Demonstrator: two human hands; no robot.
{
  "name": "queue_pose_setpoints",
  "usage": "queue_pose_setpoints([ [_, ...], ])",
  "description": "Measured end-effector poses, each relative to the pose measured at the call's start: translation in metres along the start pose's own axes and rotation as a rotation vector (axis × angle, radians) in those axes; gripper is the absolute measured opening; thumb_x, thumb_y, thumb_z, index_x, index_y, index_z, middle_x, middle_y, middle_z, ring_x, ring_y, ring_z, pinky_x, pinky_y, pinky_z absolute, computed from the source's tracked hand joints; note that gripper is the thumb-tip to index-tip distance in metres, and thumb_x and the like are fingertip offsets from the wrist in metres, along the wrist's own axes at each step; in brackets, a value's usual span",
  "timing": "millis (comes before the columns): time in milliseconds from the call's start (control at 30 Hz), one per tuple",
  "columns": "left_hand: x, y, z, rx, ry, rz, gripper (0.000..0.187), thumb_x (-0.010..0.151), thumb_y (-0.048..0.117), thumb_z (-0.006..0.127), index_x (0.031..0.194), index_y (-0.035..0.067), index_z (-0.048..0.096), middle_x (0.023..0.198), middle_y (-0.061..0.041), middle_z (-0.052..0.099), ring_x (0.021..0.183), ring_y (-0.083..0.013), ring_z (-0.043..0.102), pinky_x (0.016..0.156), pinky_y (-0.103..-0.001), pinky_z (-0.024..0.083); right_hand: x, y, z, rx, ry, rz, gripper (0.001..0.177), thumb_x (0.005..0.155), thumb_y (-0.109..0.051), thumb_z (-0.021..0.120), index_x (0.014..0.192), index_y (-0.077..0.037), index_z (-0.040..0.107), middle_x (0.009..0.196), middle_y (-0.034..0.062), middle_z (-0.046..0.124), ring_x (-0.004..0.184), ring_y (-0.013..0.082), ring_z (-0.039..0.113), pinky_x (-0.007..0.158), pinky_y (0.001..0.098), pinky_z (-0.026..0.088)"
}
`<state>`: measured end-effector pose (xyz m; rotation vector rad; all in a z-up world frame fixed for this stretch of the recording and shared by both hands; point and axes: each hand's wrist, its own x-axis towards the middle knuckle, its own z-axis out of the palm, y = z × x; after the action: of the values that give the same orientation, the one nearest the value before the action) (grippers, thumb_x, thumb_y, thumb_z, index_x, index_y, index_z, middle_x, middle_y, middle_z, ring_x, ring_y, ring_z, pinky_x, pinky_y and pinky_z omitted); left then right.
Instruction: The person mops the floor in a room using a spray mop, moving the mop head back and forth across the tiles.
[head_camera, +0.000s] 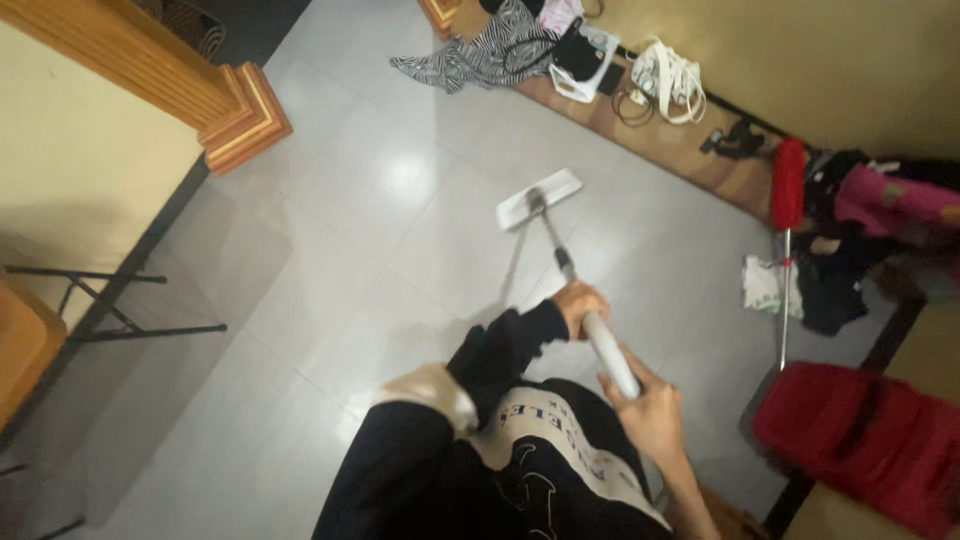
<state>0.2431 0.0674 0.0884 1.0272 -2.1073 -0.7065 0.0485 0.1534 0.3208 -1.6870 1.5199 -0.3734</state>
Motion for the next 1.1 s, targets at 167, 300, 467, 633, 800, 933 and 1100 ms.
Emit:
queue_pose_setpoints([
  [167, -0.031, 0.097, -0.05, -0.017, 0.141, -0.136, 0.044, 0.063, 0.026, 0.086, 0.099, 0.014, 0.063, 0.101, -0.008, 0.063, 0.103, -0.0322, 0.061, 0.092, -0.048, 0.048, -0.004, 0.01, 0.009, 0.013, 0.023, -0.135, 0.055, 0.079, -0.023, 0.082, 0.132, -0.011, 0.069, 0.08, 0.0157, 0.08, 0.05, 0.0098, 0.064, 0.045, 0.0308, 0.052],
  [300, -0.04, 0.096, -0.066, 0.061, 0.349, -0.088, 0.04, 0.068, 0.014, 0.08, 0.105, 0.013, 0.063, 0.109, -0.005, 0.063, 0.111, -0.0289, 0.061, 0.109, -0.053, 0.044, 0.017, 0.01, 0.048, 0.021, 0.004, -0.04, 0.057, 0.083, -0.024, 0.08, 0.137, -0.012, 0.065, 0.076, 0.018, 0.08, 0.052, 0.012, 0.065, 0.048, 0.0337, 0.053],
  [467, -0.057, -0.043, -0.083, 0.101, 0.102, -0.182, 0.022, 0.074, 0.013, 0.077, 0.093, 0.015, 0.065, 0.096, -0.005, 0.063, 0.104, -0.0315, 0.062, 0.091, -0.047, 0.048, 0.07, -0.024, 0.117, 0.082, 0.063, -0.245, 0.057, 0.086, -0.022, 0.078, 0.139, -0.012, 0.063, 0.106, 0.0211, 0.077, 0.079, 0.0157, 0.076, 0.067, 0.0335, 0.06],
  [633, -0.064, -0.166, -0.126, 0.147, 0.167, -0.091, 0.02, 0.076, 0.018, 0.076, 0.09, 0.013, 0.062, 0.093, -0.007, 0.063, 0.098, -0.0337, 0.063, 0.085, -0.047, 0.05, 0.152, -0.062, 0.183, 0.02, 0.014, -0.311, 0.066, 0.084, -0.025, 0.08, 0.145, -0.016, 0.059, 0.119, 0.0211, 0.074, 0.099, 0.0303, 0.074, 0.083, 0.0411, 0.058],
  [800, -0.076, -0.173, -0.189, 0.155, 0.2, -0.057, 0.032, 0.079, 0.032, 0.081, 0.078, 0.01, 0.058, 0.078, -0.008, 0.062, 0.083, -0.0336, 0.063, 0.078, -0.048, 0.05, 0.152, -0.108, 0.215, 0.022, 0.034, -0.18, 0.062, 0.087, -0.027, 0.079, 0.144, -0.014, 0.058, 0.116, 0.024, 0.074, 0.102, 0.0318, 0.074, 0.086, 0.0418, 0.058],
  [933, -0.107, -0.117, -0.209, 0.174, 0.059, -0.095, 0.032, 0.084, 0.032, 0.076, 0.068, 0.01, 0.059, 0.07, -0.009, 0.064, 0.073, -0.0336, 0.064, 0.067, -0.047, 0.052, 0.084, -0.15, 0.213, -0.009, -0.09, 0.119, 0.063, 0.088, -0.027, 0.075, 0.147, -0.019, 0.056, 0.102, 0.0244, 0.077, 0.088, 0.0311, 0.08, 0.085, 0.0412, 0.06],
  [1100, -0.144, -0.028, -0.22, 0.061, 0.127, 0.042, 0.034, 0.084, 0.029, 0.072, 0.059, 0.011, 0.056, 0.059, -0.011, 0.062, 0.053, -0.0321, 0.062, 0.058, -0.045, 0.054, 0.004, -0.168, 0.192, 0.05, -0.007, -0.191, 0.062, 0.084, -0.021, 0.077, 0.143, -0.016, 0.06, 0.105, 0.0238, 0.077, 0.083, 0.0276, 0.079, 0.075, 0.0417, 0.061],
])
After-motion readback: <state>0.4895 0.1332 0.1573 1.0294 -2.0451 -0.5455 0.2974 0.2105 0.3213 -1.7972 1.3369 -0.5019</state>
